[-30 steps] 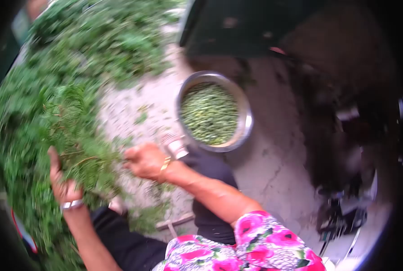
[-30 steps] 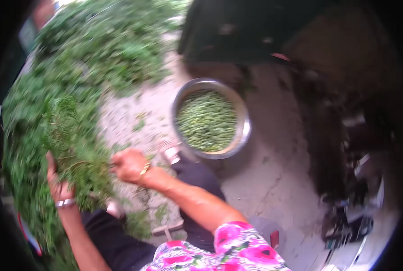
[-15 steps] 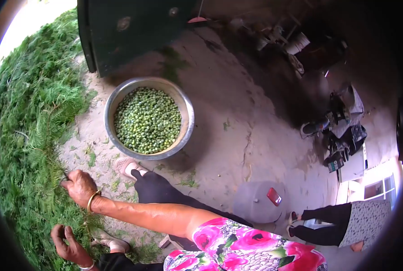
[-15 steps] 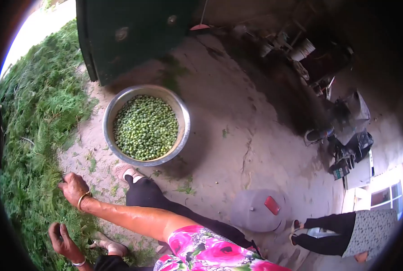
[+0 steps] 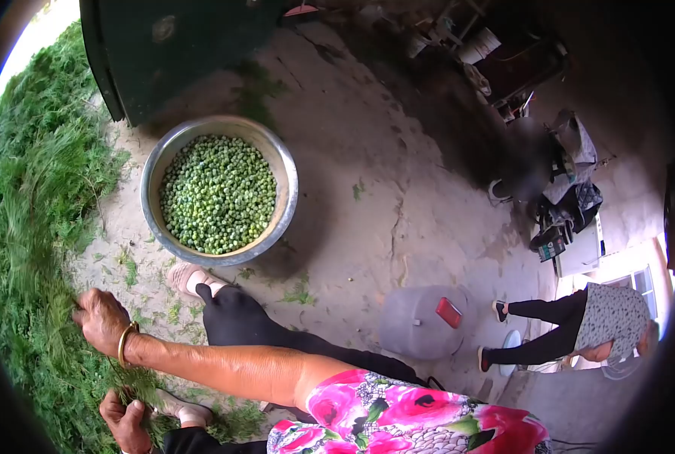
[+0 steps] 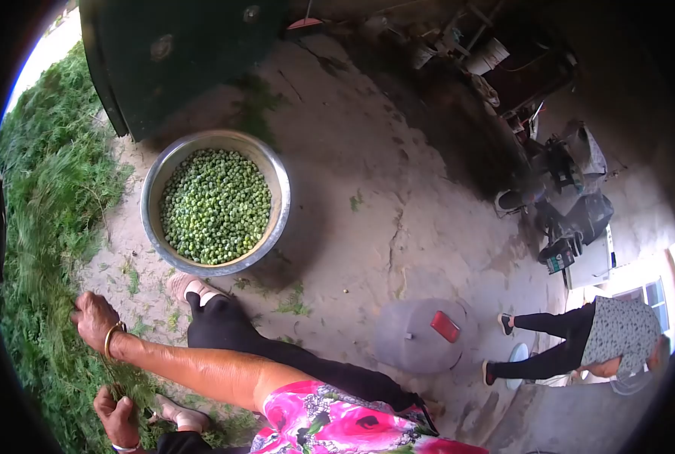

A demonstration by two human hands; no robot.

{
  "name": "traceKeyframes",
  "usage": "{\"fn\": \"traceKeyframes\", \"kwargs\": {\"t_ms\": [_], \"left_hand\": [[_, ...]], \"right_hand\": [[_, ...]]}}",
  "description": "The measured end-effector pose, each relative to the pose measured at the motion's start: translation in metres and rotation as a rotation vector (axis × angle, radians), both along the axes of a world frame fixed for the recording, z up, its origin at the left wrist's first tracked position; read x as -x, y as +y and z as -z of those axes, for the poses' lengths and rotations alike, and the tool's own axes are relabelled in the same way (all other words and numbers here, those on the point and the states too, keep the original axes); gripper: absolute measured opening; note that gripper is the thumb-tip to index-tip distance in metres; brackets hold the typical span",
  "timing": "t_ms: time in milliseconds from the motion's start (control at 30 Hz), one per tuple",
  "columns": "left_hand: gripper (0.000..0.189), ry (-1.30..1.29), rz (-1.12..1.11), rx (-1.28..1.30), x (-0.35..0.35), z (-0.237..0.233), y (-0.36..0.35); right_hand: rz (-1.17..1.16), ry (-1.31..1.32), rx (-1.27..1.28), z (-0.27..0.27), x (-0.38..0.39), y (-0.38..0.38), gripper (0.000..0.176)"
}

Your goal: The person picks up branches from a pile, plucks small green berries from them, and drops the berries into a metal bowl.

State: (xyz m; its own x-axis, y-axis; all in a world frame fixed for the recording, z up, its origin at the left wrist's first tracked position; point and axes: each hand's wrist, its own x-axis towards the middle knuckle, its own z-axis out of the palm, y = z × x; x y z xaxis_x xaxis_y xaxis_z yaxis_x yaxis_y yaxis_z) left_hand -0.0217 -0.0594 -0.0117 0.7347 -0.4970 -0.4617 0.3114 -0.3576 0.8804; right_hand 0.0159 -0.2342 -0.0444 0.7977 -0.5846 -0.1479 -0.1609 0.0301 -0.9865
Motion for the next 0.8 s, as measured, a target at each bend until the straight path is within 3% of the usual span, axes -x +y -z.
{"fn": "traceKeyframes", "kwargs": {"t_ms": [100,167,200,233,267,300,333,367,400,433,467,500,567,600,633,700,767,800], "left_hand": [[0.011,-0.032,0.11,-0.087,-0.011,0.019,0.02],[0.035,-0.373,0.083,-0.282,-0.016,0.059,0.056],[0.032,-0.351,0.096,-0.235,-0.014,0.051,0.045],[0.032,-0.499,-0.023,-0.217,-0.012,0.069,0.058],[0.034,-0.439,0.131,-0.406,-0.022,0.046,0.051],[0.033,-0.863,0.31,-0.64,-0.028,0.053,0.063],[0.034,-1.104,0.181,-0.569,-0.029,0.069,0.075],[0.033,-1.222,0.092,-0.55,-0.03,0.064,0.075],[0.028,-0.761,-0.134,-0.413,-0.029,0.027,0.05],[0.022,-0.63,-0.223,-0.406,-0.036,0.041,0.062],[0.019,-0.619,-0.283,-0.355,-0.033,0.02,0.05],[0.017,-0.643,-0.469,-0.174,-0.031,0.045,0.067],[0.017,-1.048,-0.33,-0.358,-0.033,0.048,0.08],[0.021,-0.969,-0.29,-0.436,-0.032,0.038,0.079],[0.023,-0.727,-0.384,-0.261,-0.038,0.038,0.078],[0.024,-0.612,-0.399,-0.434,-0.035,0.017,0.07],[0.025,-0.681,-0.391,-0.337,-0.033,0.015,0.068],[0.024,-0.572,-0.421,-0.276,-0.032,0.02,0.067]], "right_hand": [[0.046,0.016,0.002,0.012,-0.007,-0.01,0.021],[0.211,-0.052,0.157,0.03,-0.018,-0.006,0.017],[0.175,-0.139,0.112,0.038,-0.021,-0.014,0.017],[0.266,-0.22,0.215,0.048,-0.02,-0.019,0.017],[0.142,-0.482,-0.234,0.085,-0.036,-0.022,0.019],[-0.068,-0.577,-0.327,0.06,-0.019,-0.042,0.019],[0.013,-0.54,-0.451,0.049,-0.018,-0.044,0.02],[0.021,-0.388,-0.146,0.021,-0.007,-0.052,0.017],[0.02,-0.381,-0.276,-0.001,0.001,-0.055,0.013],[-0.005,-0.228,-0.232,-0.001,0.001,-0.058,0.011],[0.002,-0.269,-0.312,-0.007,0.002,-0.058,0.011],[0.017,-0.301,-0.385,-0.014,0.004,-0.056,0.012],[0.001,-0.308,-0.493,-0.016,0.004,-0.057,0.011],[-0.046,-0.311,-0.526,-0.013,0.004,-0.06,0.011],[-0.091,-0.313,-0.564,-0.011,0.004,-0.064,0.011],[-0.164,-0.328,-0.664,-0.01,0.005,-0.065,0.013],[-0.17,-0.336,-0.709,-0.017,0.006,-0.058,0.012],[-0.197,-0.331,-0.714,-0.018,0.006,-0.055,0.013]]}}
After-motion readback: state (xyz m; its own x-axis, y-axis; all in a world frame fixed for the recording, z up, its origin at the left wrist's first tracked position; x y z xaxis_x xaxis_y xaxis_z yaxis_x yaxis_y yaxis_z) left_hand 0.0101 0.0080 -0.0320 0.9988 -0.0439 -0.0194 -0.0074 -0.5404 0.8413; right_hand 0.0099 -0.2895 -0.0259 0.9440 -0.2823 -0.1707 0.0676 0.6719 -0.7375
